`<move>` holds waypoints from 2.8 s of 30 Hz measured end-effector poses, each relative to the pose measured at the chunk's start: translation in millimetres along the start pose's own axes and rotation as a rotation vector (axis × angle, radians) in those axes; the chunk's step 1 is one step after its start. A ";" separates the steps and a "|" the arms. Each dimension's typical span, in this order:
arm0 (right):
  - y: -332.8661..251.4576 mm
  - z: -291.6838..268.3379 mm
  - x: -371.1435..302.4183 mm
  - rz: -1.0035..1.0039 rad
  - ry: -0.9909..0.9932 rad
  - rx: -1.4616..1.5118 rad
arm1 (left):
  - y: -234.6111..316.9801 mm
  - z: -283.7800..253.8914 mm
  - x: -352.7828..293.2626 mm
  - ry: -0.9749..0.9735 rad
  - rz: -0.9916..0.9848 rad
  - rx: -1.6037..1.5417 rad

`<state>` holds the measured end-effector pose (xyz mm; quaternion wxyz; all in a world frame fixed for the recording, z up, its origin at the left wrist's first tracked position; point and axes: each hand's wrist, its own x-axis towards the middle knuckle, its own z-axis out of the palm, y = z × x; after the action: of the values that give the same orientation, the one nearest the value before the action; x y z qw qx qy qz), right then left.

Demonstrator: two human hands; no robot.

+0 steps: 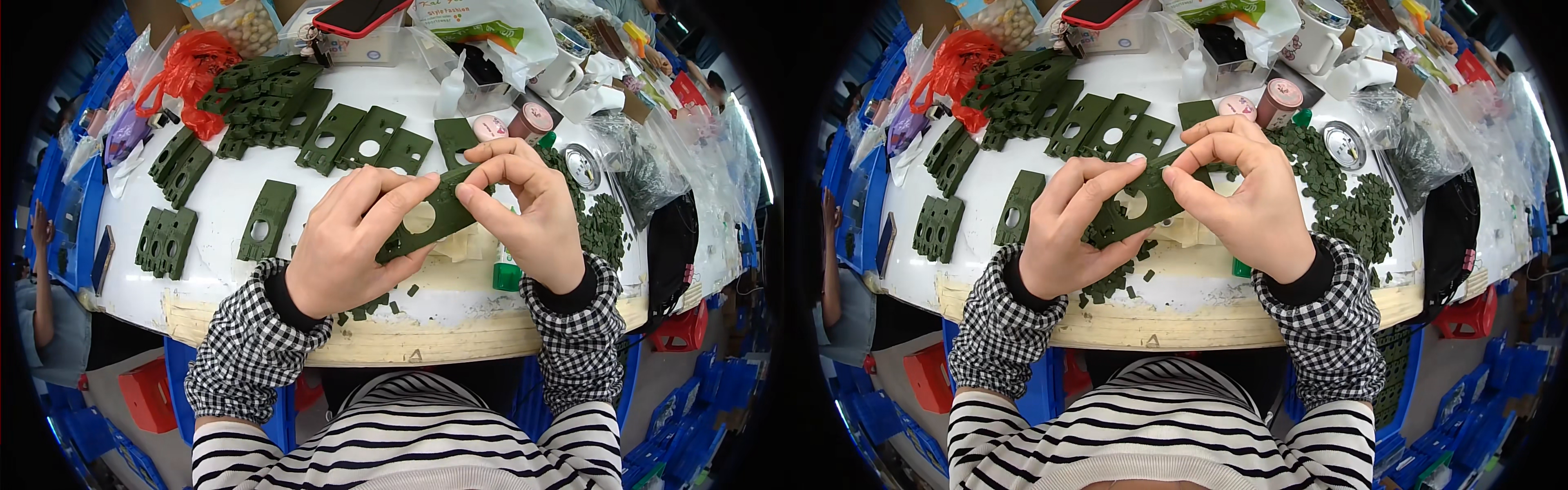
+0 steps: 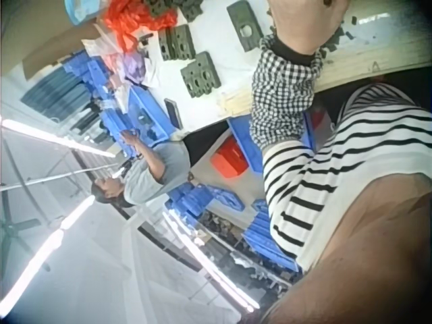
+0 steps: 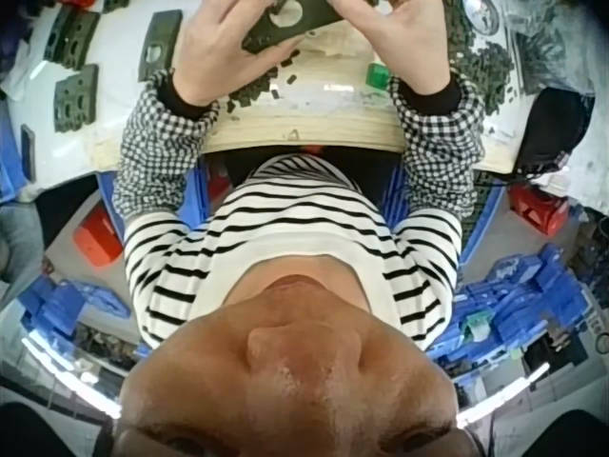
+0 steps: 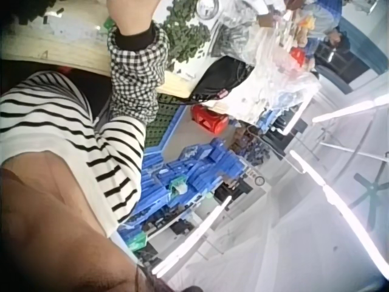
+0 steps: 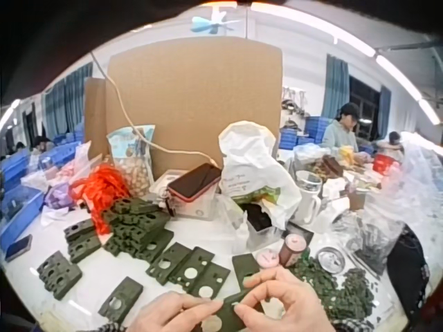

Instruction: Applying glue and assembling individual plastic components to build toy tank models.

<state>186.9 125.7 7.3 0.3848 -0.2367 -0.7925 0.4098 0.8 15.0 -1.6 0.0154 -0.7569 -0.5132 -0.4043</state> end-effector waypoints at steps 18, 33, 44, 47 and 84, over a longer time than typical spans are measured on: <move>1.8 2.7 -0.8 -0.023 0.031 0.021 | -1.2 0.2 -0.6 0.018 0.045 0.025; 1.9 3.7 -0.6 -0.005 0.023 0.080 | -3.9 1.7 0.0 0.028 0.097 0.019; 0.4 2.8 -1.2 -0.026 0.023 0.110 | -1.5 1.6 2.3 0.023 0.094 0.002; 0.5 2.6 -0.2 -0.091 0.054 0.084 | -0.7 -1.7 3.5 0.010 0.084 0.024; -18.0 62.5 -57.8 -0.591 -0.447 -0.808 | -27.1 -9.0 1.7 0.148 -0.217 -0.217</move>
<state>169.8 46.6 -24.7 0.1843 -0.0400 -0.9820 -0.0125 -25.7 25.1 -5.1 -0.0724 -0.6624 -0.5426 -0.5115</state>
